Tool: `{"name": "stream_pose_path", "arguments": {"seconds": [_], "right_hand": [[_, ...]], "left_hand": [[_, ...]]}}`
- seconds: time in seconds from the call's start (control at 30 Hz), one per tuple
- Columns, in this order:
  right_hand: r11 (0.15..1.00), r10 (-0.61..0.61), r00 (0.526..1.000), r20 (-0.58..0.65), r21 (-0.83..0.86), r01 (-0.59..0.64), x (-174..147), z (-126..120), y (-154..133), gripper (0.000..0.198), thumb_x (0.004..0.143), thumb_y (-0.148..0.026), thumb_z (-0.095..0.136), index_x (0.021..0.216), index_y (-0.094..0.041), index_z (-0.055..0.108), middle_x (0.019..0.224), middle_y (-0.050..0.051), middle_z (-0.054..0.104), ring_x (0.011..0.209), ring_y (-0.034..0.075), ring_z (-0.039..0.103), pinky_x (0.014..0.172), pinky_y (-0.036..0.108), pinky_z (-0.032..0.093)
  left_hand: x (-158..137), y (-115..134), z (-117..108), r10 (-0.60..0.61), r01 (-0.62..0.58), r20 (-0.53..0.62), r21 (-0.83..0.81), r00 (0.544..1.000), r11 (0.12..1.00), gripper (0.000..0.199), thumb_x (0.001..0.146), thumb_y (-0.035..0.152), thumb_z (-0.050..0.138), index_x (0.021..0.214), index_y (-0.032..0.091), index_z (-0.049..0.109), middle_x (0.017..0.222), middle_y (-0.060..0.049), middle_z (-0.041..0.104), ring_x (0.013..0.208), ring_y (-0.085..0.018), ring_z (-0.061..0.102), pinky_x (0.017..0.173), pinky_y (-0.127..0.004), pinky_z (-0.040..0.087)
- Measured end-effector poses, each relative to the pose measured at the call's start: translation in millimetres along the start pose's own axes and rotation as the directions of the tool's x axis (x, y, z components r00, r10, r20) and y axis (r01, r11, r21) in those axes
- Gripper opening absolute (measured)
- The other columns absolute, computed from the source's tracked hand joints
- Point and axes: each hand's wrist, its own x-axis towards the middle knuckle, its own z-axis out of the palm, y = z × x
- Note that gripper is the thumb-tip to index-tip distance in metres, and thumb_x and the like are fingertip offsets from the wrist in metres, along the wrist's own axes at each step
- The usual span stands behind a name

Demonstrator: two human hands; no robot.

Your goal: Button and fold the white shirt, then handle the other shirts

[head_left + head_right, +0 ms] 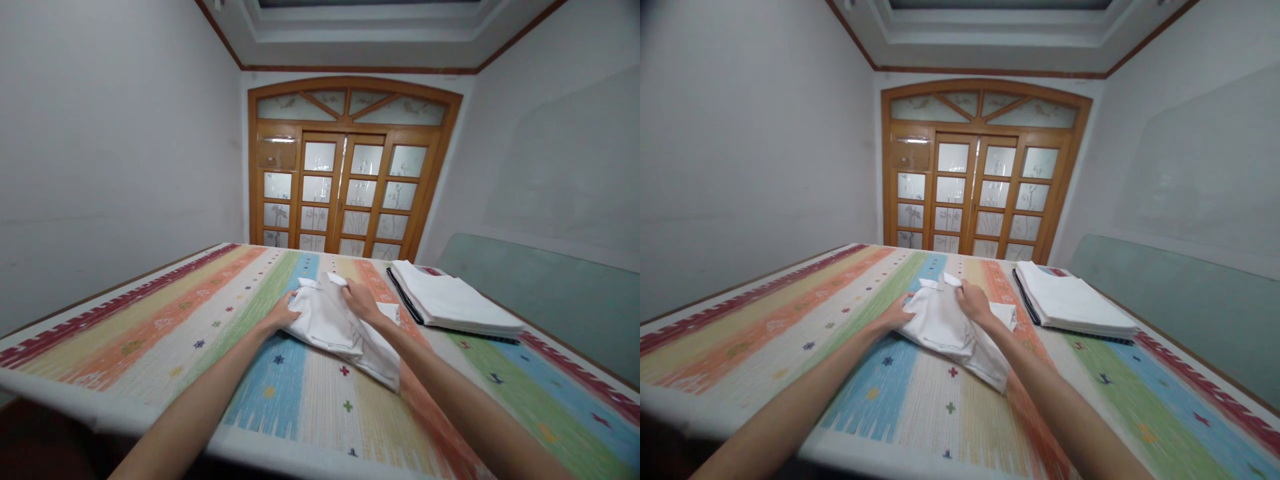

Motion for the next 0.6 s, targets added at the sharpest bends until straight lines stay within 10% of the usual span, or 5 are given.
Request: {"name": "stream_pose_path", "arguments": {"seconds": [0.27, 0.6], "right_hand": [[0.93, 0.325, 0.899, -0.293, 0.27, -0.248, 13.5, -27.7, 92.7, 0.028, 0.082, -0.018, 0.036, 0.08, -0.014, 0.063, 0.081, 0.01, 0.067, 0.077, 0.02, 0.06, 0.062, 0.024, 0.039], [0.777, 0.491, 0.871, -0.008, 0.456, -0.434, -8.6, -29.2, 144.4, 0.02, 0.075, -0.016, 0.045, 0.071, -0.014, 0.065, 0.058, 0.005, 0.063, 0.05, 0.015, 0.06, 0.046, 0.019, 0.041]], "left_hand": [[7.9, 3.0, -28.5, -0.086, 0.085, 0.002, 0.137, 0.996, 0.987, 0.022, 0.062, 0.01, 0.06, 0.082, 0.014, 0.069, 0.084, -0.003, 0.072, 0.082, -0.02, 0.065, 0.07, -0.023, 0.047], [11.5, -2.8, -53.8, -0.152, 0.193, -0.141, 0.348, 0.978, 0.918, 0.01, 0.058, 0.009, 0.057, 0.052, 0.016, 0.062, 0.053, -0.002, 0.059, 0.072, -0.022, 0.061, 0.063, -0.026, 0.04]]}}
